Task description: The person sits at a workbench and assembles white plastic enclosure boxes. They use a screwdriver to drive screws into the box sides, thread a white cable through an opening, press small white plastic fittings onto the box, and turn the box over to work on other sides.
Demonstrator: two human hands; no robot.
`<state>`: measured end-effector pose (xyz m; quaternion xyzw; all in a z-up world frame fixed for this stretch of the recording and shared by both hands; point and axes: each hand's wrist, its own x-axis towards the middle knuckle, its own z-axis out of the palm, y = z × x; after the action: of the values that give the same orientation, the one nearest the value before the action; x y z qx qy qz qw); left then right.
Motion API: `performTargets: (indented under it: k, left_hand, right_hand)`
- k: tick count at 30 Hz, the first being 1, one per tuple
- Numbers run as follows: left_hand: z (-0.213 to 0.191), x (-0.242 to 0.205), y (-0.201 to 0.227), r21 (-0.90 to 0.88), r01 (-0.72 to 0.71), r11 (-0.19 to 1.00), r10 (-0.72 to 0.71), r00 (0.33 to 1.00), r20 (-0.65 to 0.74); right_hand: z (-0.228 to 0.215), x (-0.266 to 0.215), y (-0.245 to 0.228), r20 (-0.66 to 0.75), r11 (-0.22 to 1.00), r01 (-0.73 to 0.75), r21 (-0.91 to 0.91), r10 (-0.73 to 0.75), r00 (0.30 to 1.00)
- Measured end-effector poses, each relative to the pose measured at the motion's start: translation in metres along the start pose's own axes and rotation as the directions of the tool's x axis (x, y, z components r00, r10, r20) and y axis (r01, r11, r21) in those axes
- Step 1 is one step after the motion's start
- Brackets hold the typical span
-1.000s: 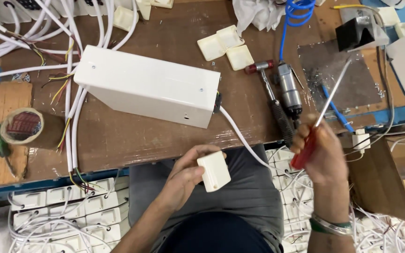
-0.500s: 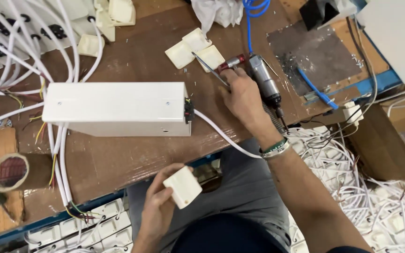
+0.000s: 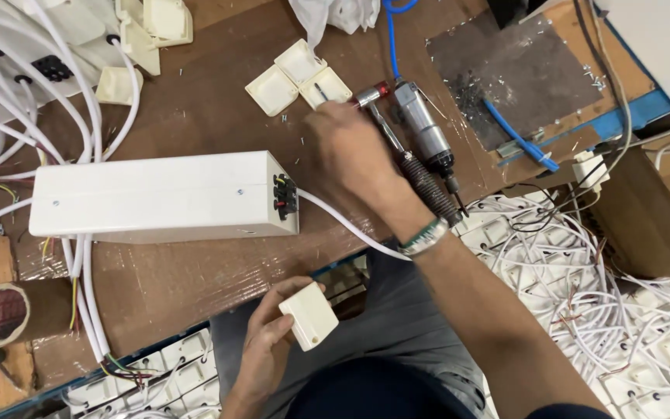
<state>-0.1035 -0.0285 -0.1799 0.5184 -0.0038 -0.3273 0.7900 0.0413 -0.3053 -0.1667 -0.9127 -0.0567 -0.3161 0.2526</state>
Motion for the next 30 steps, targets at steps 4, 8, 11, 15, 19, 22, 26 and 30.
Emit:
performTargets:
  k: [4, 8, 11, 15, 19, 22, 26, 30]
  left_hand:
    - [0.001, -0.003, 0.001, 0.006, -0.010, 1.000, 0.009, 1.000, 0.020]
    - [-0.001, -0.008, 0.001, -0.010, 0.005, 1.000, -0.006, 0.999, -0.040]
    - [-0.007, -0.010, -0.006, -0.024, -0.007, 1.000, 0.005, 0.998, -0.058]
    - [-0.007, -0.004, -0.003, -0.038, -0.012, 0.999, 0.011, 1.000, -0.023]
    - [-0.005, -0.001, -0.001, -0.029, -0.033, 0.999, 0.033, 0.999, -0.020]
    - [-0.005, -0.001, 0.002, -0.040, -0.030, 0.999, 0.030, 1.000, -0.010]
    - [-0.007, -0.004, 0.000, -0.069, -0.073, 0.995, 0.075, 0.997, 0.030]
    - [-0.006, -0.006, -0.002, -0.065, -0.078, 0.995, 0.082, 0.995, 0.056]
  right_hand:
    - [0.035, 0.016, -0.002, 0.139, 0.980, 0.157, 0.124, -0.174, 0.975]
    - [0.063, 0.027, 0.012, 0.219, 0.966, 0.227, 0.127, -0.251, 0.943]
    - [0.069, 0.034, 0.012, 0.269, 0.970, 0.229, 0.083, -0.243, 0.932]
    - [0.042, 0.027, -0.002, 0.315, 0.963, 0.206, 0.172, -0.252, 0.915]
    - [0.009, -0.001, -0.019, 0.292, 0.929, 0.210, 0.305, -0.301, 0.908]
    - [-0.003, -0.024, -0.020, 0.271, 0.948, 0.175, 0.268, -0.248, 0.930]
    - [-0.021, -0.042, -0.021, 0.250, 0.980, 0.137, 0.147, -0.171, 0.953]
    - [-0.025, -0.042, -0.020, 0.245, 0.980, 0.141, 0.141, -0.172, 0.954]
